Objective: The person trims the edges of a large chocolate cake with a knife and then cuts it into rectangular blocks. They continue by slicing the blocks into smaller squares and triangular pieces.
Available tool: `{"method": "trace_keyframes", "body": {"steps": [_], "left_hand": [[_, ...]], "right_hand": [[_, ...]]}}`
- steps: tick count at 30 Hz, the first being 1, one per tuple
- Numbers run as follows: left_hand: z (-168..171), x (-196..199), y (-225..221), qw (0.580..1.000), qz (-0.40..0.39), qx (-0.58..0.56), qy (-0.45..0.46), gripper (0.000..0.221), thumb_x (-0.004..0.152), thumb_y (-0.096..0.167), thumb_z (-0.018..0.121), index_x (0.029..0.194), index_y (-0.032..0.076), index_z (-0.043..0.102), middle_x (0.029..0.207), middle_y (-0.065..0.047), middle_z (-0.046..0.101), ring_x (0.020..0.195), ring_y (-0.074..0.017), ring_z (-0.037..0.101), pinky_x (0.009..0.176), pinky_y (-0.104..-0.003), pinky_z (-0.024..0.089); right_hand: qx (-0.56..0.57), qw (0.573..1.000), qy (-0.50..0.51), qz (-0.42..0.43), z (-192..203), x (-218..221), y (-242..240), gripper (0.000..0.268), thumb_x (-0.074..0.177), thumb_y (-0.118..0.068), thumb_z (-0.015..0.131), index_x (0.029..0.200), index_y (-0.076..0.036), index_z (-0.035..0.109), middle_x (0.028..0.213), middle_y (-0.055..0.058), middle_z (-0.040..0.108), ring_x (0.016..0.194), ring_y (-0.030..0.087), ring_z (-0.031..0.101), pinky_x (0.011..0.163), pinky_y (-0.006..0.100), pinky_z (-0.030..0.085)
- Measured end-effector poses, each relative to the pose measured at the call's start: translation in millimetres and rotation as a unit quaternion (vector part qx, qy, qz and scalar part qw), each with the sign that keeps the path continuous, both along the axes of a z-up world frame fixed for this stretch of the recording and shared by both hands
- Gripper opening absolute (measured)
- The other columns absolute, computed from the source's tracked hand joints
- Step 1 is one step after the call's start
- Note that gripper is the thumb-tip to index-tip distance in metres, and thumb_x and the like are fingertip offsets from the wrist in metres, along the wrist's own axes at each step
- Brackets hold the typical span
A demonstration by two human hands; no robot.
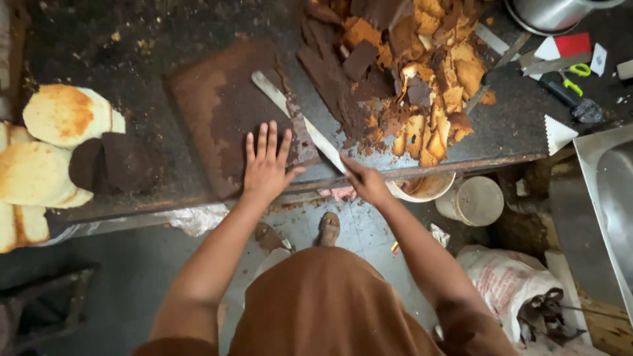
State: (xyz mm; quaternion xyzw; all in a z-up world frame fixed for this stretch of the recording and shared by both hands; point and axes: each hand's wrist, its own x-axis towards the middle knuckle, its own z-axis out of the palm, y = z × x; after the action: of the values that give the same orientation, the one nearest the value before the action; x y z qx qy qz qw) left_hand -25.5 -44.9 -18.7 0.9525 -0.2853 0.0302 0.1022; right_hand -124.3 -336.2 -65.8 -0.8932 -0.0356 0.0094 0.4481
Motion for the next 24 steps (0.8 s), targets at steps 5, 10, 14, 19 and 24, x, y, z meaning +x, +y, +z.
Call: {"method": "trace_keyframes", "body": {"steps": [5, 10, 14, 19, 24], "left_hand": [[-3, -2, -2, 0.999, 0.022, -0.035, -0.007, 0.080, 0.099, 0.060, 0.048, 0.162, 0.014, 0.033, 0.167, -0.026, 0.022, 0.155, -0.0434, 0.018, 0.124, -0.062, 0.007], [-4, 3, -5, 1.000, 0.022, -0.013, -0.016, 0.075, 0.100, 0.058, 0.047, 0.162, 0.018, 0.035, 0.166, -0.025, 0.023, 0.154, -0.0436, 0.019, 0.123, -0.063, 0.007], [-4, -5, -3, 1.000, 0.021, -0.012, -0.012, 0.072, 0.101, 0.057, 0.047, 0.162, 0.021, 0.036, 0.167, -0.025, 0.024, 0.155, -0.0433, 0.019, 0.123, -0.063, 0.007], [-4, -4, -3, 1.000, 0.021, -0.020, -0.007, 0.070, 0.101, 0.056, 0.047, 0.162, 0.023, 0.036, 0.166, -0.025, 0.025, 0.154, -0.0436, 0.019, 0.123, -0.063, 0.008], [-2, -2, -2, 0.999, 0.013, -0.043, -0.016, 0.067, 0.101, 0.052, 0.048, 0.161, 0.023, 0.039, 0.166, -0.025, 0.026, 0.154, -0.0440, 0.020, 0.123, -0.063, 0.009]], "right_hand": [[-0.024, 0.982, 0.179, -0.060, 18, -74, -17, 0.053, 0.098, -0.022, 0.063, 0.150, -0.023, 0.054, 0.109, 0.016, 0.077, 0.079, 0.027, 0.073, 0.086, 0.034, 0.057], [0.003, 0.987, 0.152, -0.047, 23, -12, 18, 0.053, 0.099, -0.021, 0.061, 0.151, -0.022, 0.052, 0.112, 0.017, 0.075, 0.071, 0.027, 0.071, 0.078, 0.036, 0.057], [-0.029, 0.990, 0.133, -0.046, 13, -23, 21, 0.052, 0.101, -0.023, 0.061, 0.152, -0.024, 0.053, 0.100, 0.020, 0.075, 0.079, 0.028, 0.074, 0.081, 0.038, 0.058], [-0.045, 0.996, 0.068, -0.038, 4, -82, 5, 0.050, 0.099, -0.021, 0.063, 0.148, -0.021, 0.055, 0.117, 0.023, 0.072, 0.099, 0.036, 0.074, 0.086, 0.043, 0.057], [-0.010, 0.999, -0.014, -0.032, 2, -31, 45, 0.049, 0.100, -0.019, 0.064, 0.148, -0.019, 0.055, 0.119, 0.024, 0.070, 0.100, 0.039, 0.072, 0.083, 0.043, 0.057]]}}
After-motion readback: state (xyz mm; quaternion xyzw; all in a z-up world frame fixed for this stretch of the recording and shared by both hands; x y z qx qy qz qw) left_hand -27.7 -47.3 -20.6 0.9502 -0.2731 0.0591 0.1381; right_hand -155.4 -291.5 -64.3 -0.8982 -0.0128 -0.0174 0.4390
